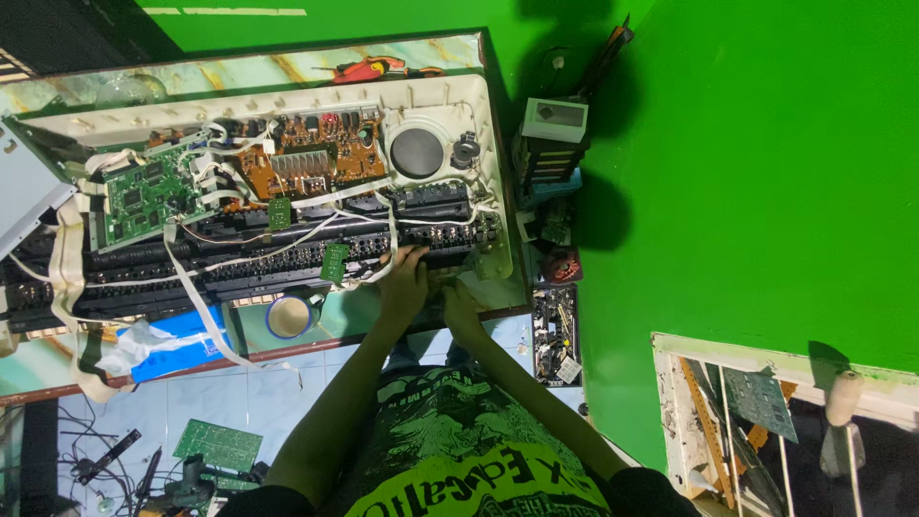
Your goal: The person manipulates internal electronic components, ribbon cables, and circuit boards inside an opened keyboard with their hands.
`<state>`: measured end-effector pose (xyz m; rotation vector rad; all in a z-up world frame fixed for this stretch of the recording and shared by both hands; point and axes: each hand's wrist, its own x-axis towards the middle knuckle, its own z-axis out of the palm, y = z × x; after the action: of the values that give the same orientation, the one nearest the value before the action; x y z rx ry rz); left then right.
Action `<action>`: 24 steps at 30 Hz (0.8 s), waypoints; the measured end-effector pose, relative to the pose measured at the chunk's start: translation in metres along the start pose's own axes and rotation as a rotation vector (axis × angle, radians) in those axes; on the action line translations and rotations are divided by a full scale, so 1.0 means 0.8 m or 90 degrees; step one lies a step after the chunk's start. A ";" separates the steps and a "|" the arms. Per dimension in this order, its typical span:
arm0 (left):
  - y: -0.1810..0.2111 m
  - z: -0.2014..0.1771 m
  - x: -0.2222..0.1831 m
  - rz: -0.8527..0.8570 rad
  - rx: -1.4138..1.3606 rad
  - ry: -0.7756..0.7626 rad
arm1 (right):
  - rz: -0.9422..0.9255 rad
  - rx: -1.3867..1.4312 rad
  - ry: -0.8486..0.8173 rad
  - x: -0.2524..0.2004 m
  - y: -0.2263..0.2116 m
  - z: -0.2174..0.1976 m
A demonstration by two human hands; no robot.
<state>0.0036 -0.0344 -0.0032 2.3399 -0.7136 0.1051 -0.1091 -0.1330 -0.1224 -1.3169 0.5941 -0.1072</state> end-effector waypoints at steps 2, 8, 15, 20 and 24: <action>-0.005 -0.007 0.003 -0.012 -0.043 -0.024 | -0.061 -0.258 -0.054 0.010 0.008 0.013; -0.008 -0.009 0.005 0.002 -0.059 -0.001 | -0.107 0.050 -0.049 0.018 0.016 0.018; -0.007 -0.008 0.006 -0.011 -0.077 0.008 | -0.377 -0.486 -0.194 0.006 0.028 0.029; -0.007 -0.015 0.003 -0.005 -0.095 0.001 | -0.140 -0.325 -0.014 0.014 0.014 0.016; -0.013 -0.010 0.002 -0.022 -0.135 -0.013 | -0.196 -0.580 -0.204 0.010 -0.023 0.021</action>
<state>0.0115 -0.0240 -0.0027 2.1517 -0.6602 -0.0106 -0.0899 -0.1262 -0.1057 -2.2515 0.1378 0.1441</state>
